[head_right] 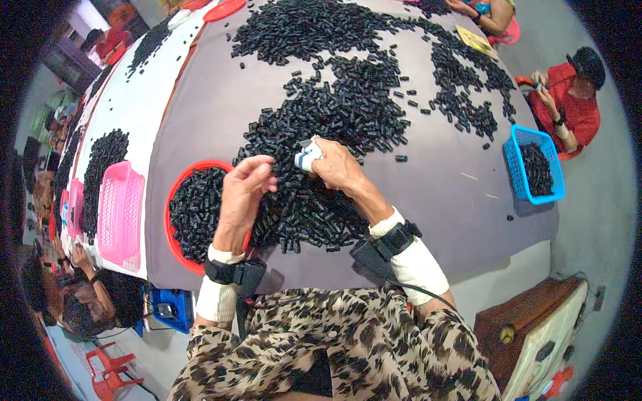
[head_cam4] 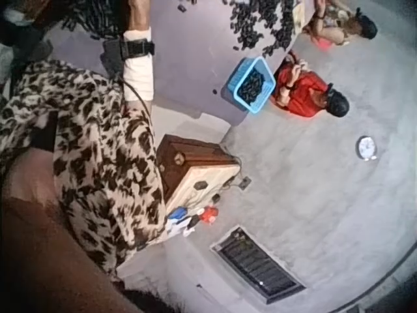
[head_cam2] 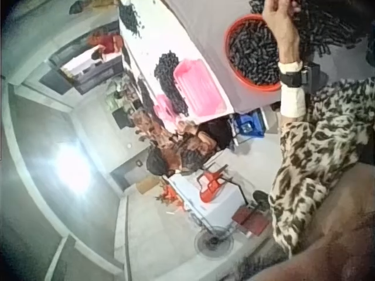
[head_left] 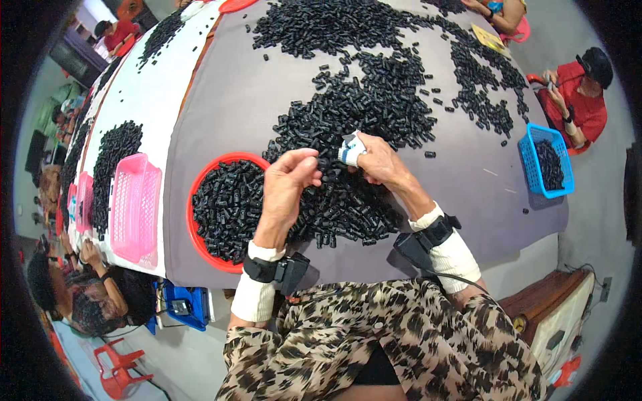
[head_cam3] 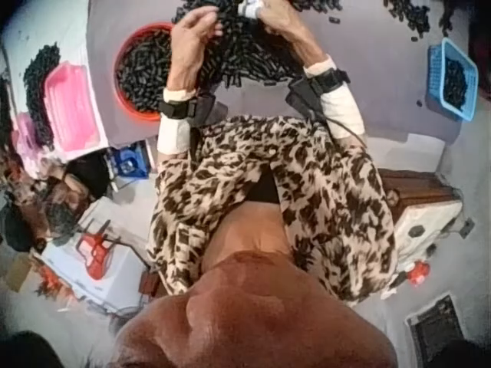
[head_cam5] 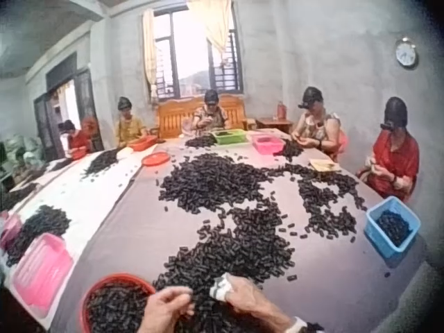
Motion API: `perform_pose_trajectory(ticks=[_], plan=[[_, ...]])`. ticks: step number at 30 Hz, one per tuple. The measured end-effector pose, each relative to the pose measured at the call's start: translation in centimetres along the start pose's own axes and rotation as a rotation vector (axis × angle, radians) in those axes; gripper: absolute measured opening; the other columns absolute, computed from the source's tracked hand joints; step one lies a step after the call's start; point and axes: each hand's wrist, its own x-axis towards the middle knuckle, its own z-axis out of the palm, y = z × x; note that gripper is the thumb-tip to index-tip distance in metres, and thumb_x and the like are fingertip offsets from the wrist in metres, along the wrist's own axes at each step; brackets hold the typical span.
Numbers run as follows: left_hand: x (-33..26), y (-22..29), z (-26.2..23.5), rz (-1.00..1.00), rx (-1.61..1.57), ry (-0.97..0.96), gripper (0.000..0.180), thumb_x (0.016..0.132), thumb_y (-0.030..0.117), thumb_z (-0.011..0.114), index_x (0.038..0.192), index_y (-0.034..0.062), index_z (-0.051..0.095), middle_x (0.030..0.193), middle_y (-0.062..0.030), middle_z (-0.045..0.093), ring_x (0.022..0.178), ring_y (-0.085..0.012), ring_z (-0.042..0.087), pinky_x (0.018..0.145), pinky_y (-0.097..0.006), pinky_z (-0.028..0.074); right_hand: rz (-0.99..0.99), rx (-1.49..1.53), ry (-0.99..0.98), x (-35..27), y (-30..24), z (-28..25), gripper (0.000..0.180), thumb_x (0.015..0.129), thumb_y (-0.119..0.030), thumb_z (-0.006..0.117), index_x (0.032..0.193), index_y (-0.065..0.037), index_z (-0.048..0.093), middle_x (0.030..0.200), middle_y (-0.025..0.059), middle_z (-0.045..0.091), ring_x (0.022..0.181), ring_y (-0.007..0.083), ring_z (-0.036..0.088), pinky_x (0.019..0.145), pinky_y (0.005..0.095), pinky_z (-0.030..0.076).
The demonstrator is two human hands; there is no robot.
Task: Wrapping small black components with adhesive tape in a manufacturing setting.
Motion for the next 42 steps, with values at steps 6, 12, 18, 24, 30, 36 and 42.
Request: perform_pose_trajectory(ticks=[6, 12, 18, 24, 30, 36, 42], plan=[[-1.2, 4.0, 0.4, 0.102, -0.219, -0.126, 0.019, 0.084, 0.007, 0.058, 0.101, -0.0019, 0.057, 0.085, -0.0052, 0.059, 0.070, -0.0130, 0.058, 0.064, -0.026, 0.049, -0.401, -0.308, 0.090, -0.3, -2.8, -0.9, 0.017, 0.074, -0.018, 0.059, 0.079, -0.003, 0.053, 0.058, 0.0100, 0.052, 0.055, 0.0185, 0.054, 0.053, 0.0323, 0.040], [-2.4, 6.9, 2.9, 0.208, -0.130, -0.163, 0.020, 0.081, 0.005, 0.060, 0.100, -0.0016, 0.058, 0.088, -0.0072, 0.060, 0.070, -0.0145, 0.057, 0.065, -0.025, 0.048, -0.334, -0.086, 0.037, -3.9, -8.5, -2.1, 0.017, 0.076, -0.018, 0.065, 0.081, -0.005, 0.057, 0.057, 0.0000, 0.050, 0.053, 0.0068, 0.046, 0.049, 0.0245, 0.037], [-2.7, 7.9, 4.3, 0.256, -0.073, -0.159, 0.017, 0.081, 0.006, 0.062, 0.096, -0.0021, 0.059, 0.082, -0.0052, 0.062, 0.069, -0.0111, 0.058, 0.064, -0.024, 0.049, -0.393, 0.158, -0.070, -5.9, -10.4, -1.9, 0.020, 0.074, -0.015, 0.070, 0.088, -0.005, 0.060, 0.068, -0.0055, 0.054, 0.058, 0.0003, 0.044, 0.050, 0.0175, 0.036], [-3.3, 8.9, 5.5, 0.253, -0.127, -0.161, 0.019, 0.081, 0.006, 0.062, 0.098, -0.0022, 0.059, 0.085, -0.0050, 0.061, 0.070, -0.0103, 0.058, 0.064, -0.024, 0.049, -0.443, 0.209, -0.098, -6.6, -10.3, -2.4, 0.021, 0.073, -0.013, 0.070, 0.090, -0.005, 0.060, 0.064, -0.0055, 0.053, 0.048, 0.0000, 0.041, 0.042, 0.0173, 0.032], [-4.2, 9.5, 6.2, 0.231, -0.199, -0.183, 0.021, 0.082, 0.007, 0.061, 0.101, -0.0020, 0.058, 0.088, -0.0046, 0.061, 0.076, -0.0093, 0.057, 0.065, -0.024, 0.049, -0.566, 0.110, -0.021, -7.1, -11.0, -2.1, 0.024, 0.072, -0.013, 0.072, 0.089, -0.003, 0.058, 0.068, -0.0029, 0.057, 0.061, 0.0013, 0.047, 0.052, 0.0191, 0.040], [-4.6, 9.5, 6.5, 0.144, -0.259, -0.247, 0.022, 0.086, 0.009, 0.056, 0.105, -0.0025, 0.057, 0.087, -0.0056, 0.060, 0.077, -0.0106, 0.057, 0.066, -0.026, 0.049, -0.516, 0.150, -0.007, -7.3, -11.8, -2.4, 0.021, 0.073, -0.012, 0.070, 0.086, -0.003, 0.057, 0.066, -0.0029, 0.055, 0.059, 0.0016, 0.045, 0.052, 0.0190, 0.039], [-3.7, 8.5, 5.6, 0.083, -0.437, -0.162, 0.018, 0.089, 0.011, 0.051, 0.101, -0.0014, 0.056, 0.086, -0.0065, 0.057, 0.075, -0.0138, 0.056, 0.062, -0.027, 0.048, -0.380, 0.444, -0.021, -5.6, -10.3, -1.8, 0.011, 0.081, -0.011, 0.053, 0.090, -0.004, 0.053, 0.066, 0.0024, 0.058, 0.040, 0.0047, 0.044, 0.035, 0.0187, 0.032]])
